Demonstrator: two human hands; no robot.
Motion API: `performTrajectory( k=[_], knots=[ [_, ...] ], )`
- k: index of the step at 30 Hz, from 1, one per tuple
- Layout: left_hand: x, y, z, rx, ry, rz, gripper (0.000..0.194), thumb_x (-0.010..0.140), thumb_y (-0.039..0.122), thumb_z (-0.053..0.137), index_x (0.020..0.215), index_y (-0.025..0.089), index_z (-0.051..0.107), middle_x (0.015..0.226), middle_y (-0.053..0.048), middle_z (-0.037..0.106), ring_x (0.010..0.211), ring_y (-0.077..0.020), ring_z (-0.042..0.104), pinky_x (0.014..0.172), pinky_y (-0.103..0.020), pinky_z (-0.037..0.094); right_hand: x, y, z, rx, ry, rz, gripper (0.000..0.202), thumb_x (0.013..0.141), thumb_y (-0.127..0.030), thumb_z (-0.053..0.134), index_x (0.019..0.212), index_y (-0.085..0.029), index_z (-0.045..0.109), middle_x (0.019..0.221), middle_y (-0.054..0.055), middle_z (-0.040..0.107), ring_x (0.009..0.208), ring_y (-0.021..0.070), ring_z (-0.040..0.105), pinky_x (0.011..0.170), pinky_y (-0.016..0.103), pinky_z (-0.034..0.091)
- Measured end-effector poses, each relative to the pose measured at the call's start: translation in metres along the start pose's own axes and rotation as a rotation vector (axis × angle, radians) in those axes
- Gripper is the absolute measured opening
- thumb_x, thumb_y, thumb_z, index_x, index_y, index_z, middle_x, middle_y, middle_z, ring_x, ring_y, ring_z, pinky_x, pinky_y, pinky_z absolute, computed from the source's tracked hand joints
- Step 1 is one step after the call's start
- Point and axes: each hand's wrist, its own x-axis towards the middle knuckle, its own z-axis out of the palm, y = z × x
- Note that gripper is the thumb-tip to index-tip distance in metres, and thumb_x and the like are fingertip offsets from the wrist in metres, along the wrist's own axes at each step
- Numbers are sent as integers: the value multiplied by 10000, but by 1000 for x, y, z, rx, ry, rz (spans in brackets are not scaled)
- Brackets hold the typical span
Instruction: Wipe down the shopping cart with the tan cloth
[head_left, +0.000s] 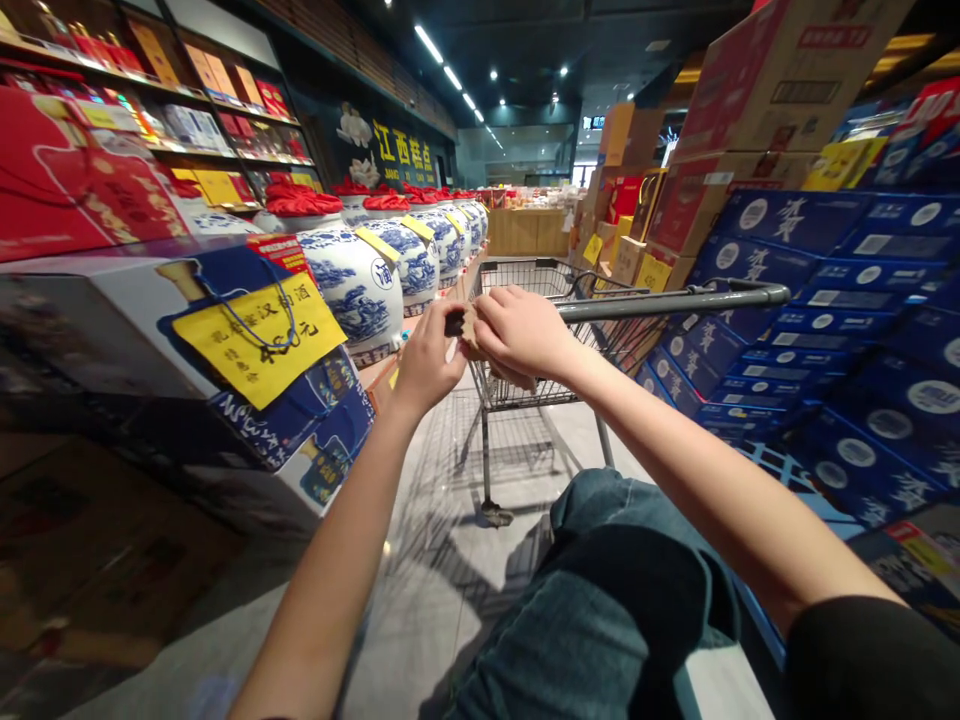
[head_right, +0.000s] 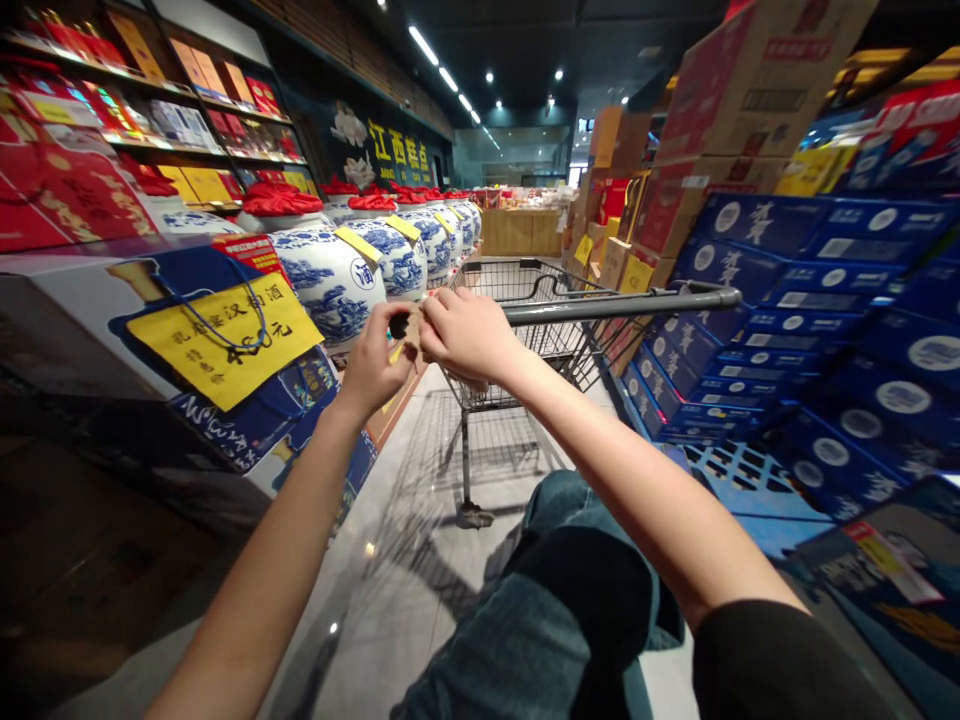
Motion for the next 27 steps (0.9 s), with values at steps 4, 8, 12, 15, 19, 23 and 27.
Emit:
performTrajectory(
  k=[4,8,12,15,19,23,27],
  knots=[
    [0,3,-4,-176,-24,-71,275,992,244,410,1253,247,494,1249,-74,678,1207,-209,655,1096,-432,518,-7,13,-4,-67,-37,99,380,987,-336,393,1145,-137,675,1149,167,727,1019,299,621,784,358,411],
    [0,4,-2,-169,9,-70,280,983,234,412,1237,254,528,1251,-69,679,1220,-213,642,1104,-438,513,2,-7,3,-72,15,226,405,981,-333,376,1096,-108,693,1109,202,737,1015,319,631,802,375,415],
    [-1,-1,-5,-36,36,-42,295,958,210,421,1218,236,558,1242,-84,656,1208,-230,619,1079,-426,520,16,-30,12,-20,52,156,445,1006,-355,341,1169,-108,673,1160,204,724,1067,321,628,828,374,409],
    [-3,-6,-12,-1,13,-21,282,975,228,413,1209,243,571,1250,-82,648,1216,-240,606,1081,-427,512,8,-12,6,-11,2,108,444,1011,-415,356,1172,-144,668,1147,167,732,1020,294,639,769,343,385],
    [-3,-8,-15,37,39,-23,284,974,227,409,1195,256,585,1199,-63,664,1158,-235,626,1013,-403,537,-14,26,-8,-61,-37,143,433,983,-496,429,1092,-162,682,1091,141,746,951,273,637,703,319,343],
    [15,1,2,208,144,-77,239,943,213,437,1038,245,654,1007,-68,706,988,-249,664,916,-400,529,-14,24,-1,-109,17,259,460,1022,-422,341,1081,-137,697,1086,169,755,943,279,643,723,324,350],
    [38,11,20,400,153,-194,271,957,295,454,981,191,703,705,-84,663,901,-310,687,878,-438,484,0,2,13,-83,100,355,516,1045,-332,249,1055,-124,721,1079,190,761,974,299,660,771,350,384]
  ],
)
